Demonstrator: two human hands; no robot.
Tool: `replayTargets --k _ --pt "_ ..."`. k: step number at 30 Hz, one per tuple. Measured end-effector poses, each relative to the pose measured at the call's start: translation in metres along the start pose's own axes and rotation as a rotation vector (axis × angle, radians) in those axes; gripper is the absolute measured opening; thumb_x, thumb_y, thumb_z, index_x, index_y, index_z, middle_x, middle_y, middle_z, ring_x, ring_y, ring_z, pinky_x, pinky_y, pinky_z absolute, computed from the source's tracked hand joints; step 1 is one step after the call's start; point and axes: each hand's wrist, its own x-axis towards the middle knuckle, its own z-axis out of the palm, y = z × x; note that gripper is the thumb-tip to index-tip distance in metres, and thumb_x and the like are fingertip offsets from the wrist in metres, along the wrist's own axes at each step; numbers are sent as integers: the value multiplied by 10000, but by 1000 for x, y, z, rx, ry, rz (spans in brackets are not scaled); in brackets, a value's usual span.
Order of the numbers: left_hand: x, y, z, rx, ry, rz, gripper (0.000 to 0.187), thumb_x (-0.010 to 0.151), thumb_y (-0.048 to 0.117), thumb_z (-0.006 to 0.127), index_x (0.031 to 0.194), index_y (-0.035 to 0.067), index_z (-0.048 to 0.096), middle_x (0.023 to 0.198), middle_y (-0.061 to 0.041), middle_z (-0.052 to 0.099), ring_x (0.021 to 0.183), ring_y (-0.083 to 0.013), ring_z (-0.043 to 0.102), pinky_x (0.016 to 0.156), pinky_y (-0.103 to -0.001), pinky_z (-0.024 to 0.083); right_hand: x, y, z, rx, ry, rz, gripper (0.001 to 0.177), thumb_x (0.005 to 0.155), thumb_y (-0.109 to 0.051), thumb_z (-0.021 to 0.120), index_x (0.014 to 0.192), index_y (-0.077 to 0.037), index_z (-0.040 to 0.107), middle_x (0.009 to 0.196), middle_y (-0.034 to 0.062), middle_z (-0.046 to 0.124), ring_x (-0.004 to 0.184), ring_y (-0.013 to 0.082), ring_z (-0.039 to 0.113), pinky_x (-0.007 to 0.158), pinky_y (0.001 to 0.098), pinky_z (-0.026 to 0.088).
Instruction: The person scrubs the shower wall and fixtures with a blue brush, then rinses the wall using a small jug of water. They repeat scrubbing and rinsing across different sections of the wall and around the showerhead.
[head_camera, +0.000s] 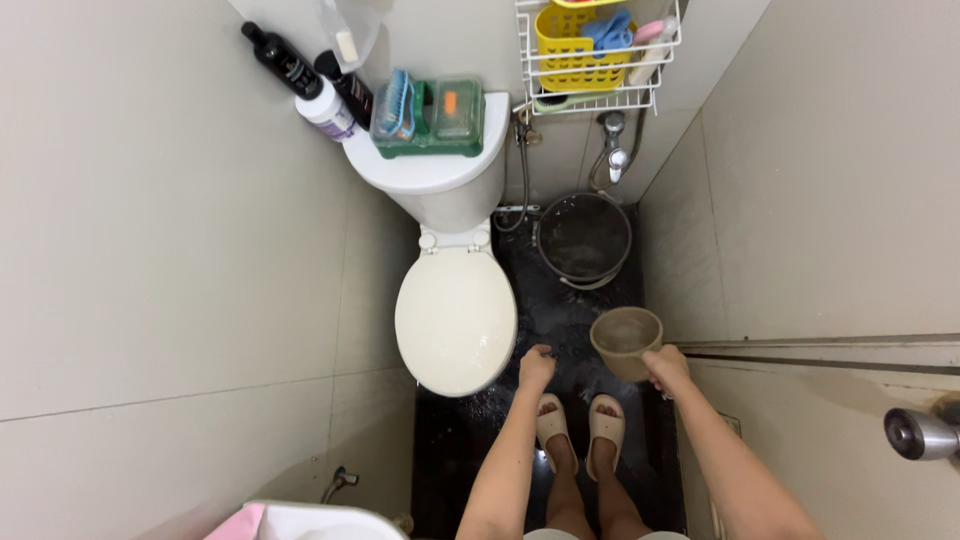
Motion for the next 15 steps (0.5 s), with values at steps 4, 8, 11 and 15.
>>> replayTargets --k 4,8,11,15 --pt "14 18 -10 -38 84 127 363 894 138 594 1235 97 711 1159 -210 731 1132 -359 688 993 -409 524 1 -24 2 -264 -25 -157 289 816 -195 640 871 74 730 878 246 707 732 310 654 656 409 506" --pt "30 33 -22 -38 143 206 360 904 126 564 1229 100 720 1081 -208 752 1070 -363 710 971 -413 533 14 -68 18 -760 -4 -558 332 789 -229 668 999 -13 806 1115 222 746 1056 342 715 924 414 560" --pt "38 34 -34 -103 142 141 376 864 95 573 1210 96 722 1088 -198 746 1075 -359 702 969 -410 532 23 -108 35 -882 -26 -472 349 825 -237 661 1095 -62 794 1230 168 716 1175 307 667 998 404 534" --pt "37 23 -49 -72 178 90 349 898 119 571 1205 91 734 1120 -209 740 1101 -363 695 985 -408 529 30 -141 37 -747 28 -289 395 862 -240 671 1186 -29 754 1198 209 703 1096 344 682 909 436 554"
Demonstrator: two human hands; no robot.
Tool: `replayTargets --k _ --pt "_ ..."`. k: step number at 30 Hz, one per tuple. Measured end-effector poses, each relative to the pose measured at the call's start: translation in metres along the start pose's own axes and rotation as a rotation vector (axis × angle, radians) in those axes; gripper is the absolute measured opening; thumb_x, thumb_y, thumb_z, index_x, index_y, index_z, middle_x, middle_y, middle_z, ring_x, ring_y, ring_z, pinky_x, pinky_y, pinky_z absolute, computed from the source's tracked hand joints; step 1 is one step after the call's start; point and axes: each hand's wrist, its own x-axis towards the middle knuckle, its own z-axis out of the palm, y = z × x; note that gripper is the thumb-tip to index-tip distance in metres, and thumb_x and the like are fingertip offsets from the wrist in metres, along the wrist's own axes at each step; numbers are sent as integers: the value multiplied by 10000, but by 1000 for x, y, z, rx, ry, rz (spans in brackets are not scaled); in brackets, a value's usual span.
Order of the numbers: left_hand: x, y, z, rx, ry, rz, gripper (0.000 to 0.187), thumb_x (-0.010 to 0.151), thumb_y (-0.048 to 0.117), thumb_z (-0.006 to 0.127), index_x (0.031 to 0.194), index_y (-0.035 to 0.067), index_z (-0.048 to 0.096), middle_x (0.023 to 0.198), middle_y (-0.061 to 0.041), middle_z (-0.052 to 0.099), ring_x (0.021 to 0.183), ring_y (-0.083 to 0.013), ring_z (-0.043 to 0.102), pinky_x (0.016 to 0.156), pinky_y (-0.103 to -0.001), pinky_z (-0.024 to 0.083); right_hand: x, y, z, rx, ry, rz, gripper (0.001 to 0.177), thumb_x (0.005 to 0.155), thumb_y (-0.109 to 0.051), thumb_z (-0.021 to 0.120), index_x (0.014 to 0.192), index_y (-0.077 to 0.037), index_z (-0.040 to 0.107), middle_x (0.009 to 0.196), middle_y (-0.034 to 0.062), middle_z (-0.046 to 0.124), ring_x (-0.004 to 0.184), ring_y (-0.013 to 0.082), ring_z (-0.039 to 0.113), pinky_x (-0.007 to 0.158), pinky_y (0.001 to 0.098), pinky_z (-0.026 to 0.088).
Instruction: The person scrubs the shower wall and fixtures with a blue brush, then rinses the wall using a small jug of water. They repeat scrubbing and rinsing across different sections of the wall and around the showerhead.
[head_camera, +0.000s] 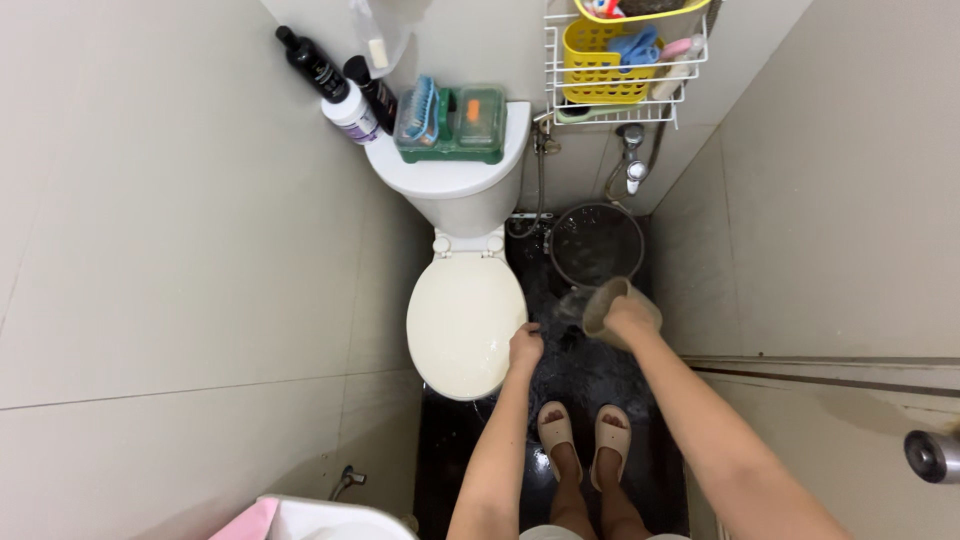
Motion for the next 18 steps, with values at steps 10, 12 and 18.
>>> replayTargets --k 10,12,18 --pt "5 -20 -34 -131 52 -42 396 864 38 517 1206 61 715 1098 -201 766 1046 -320 734 960 -377 548 -4 56 -15 1258 -91 216 202 867 -80 722 805 68 600 636 143 580 457 195 510 383 344 357" --pt "12 -15 -39 -147 65 -15 424 847 5 497 1203 65 720 1088 -191 778 1036 -308 742 955 -372 552 -2 61 -20 1269 -141 219 179 889 -66 692 811 62 593 618 124 570 457 187 501 382 337 359" --pt "27 -6 -57 -135 88 -69 359 900 48 547 1202 85 737 1096 -202 756 1048 -324 723 957 -381 545 -7 49 -37 960 -233 73 127 891 -17 677 894 105 639 629 126 590 502 212 578 430 353 481"
